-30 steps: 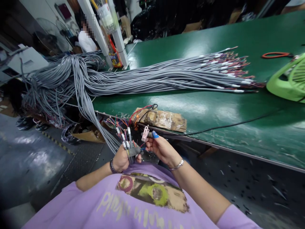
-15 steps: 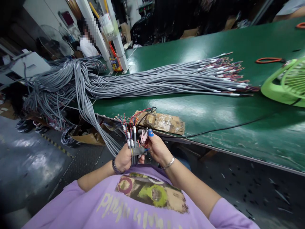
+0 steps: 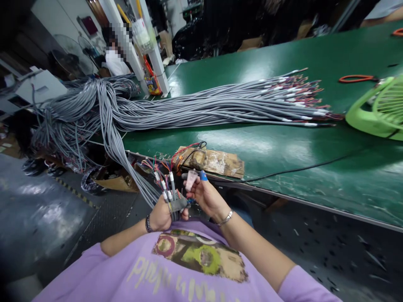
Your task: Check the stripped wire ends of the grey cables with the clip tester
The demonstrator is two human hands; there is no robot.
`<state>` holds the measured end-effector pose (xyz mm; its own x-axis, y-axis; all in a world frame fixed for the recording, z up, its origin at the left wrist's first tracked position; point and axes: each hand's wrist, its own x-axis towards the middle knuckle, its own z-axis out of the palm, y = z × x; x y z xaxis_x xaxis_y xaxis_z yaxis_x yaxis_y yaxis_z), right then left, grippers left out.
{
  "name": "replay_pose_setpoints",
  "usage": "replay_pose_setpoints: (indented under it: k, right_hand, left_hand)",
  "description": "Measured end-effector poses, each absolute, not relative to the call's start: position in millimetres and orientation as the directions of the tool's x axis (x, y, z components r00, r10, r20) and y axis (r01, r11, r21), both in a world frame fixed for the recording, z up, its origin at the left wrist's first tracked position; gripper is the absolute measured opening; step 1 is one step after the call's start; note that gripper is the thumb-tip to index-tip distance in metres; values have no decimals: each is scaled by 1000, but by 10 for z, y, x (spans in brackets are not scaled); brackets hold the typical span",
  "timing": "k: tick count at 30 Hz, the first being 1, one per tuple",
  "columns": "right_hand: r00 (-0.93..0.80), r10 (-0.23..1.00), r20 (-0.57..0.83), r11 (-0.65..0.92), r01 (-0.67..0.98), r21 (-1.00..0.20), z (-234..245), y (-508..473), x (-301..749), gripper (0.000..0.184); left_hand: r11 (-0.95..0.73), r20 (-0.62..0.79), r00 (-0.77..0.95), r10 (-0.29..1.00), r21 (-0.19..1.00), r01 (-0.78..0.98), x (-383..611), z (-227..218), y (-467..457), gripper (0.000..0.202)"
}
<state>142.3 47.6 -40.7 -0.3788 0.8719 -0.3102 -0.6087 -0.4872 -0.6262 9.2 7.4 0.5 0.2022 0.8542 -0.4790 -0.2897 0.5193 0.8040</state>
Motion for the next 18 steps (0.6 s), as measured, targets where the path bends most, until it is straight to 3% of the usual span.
replay_pose_setpoints:
  k: [6, 11, 15, 18]
  right_hand:
    - [-317, 888, -334, -460, -603, -652, -360, 498, 1449, 32]
    - [-248, 931, -268, -361, -525, -770, -378, 480, 1440, 38]
    - [9, 985, -172, -159, -327, -932, -355, 438, 1432, 46]
    - [-70, 983, -170, -184, -328, -927, -345, 424, 1407, 50]
  left_hand:
    - [414, -419, 69, 905, 834, -365, 102, -41, 7, 47]
    - [390, -405, 32, 914, 851, -352, 159, -50, 46, 51]
    - [377, -397, 20, 918, 854, -359, 192, -41, 71, 52]
    - [387, -405, 24, 914, 851, -355, 213, -43, 82, 53]
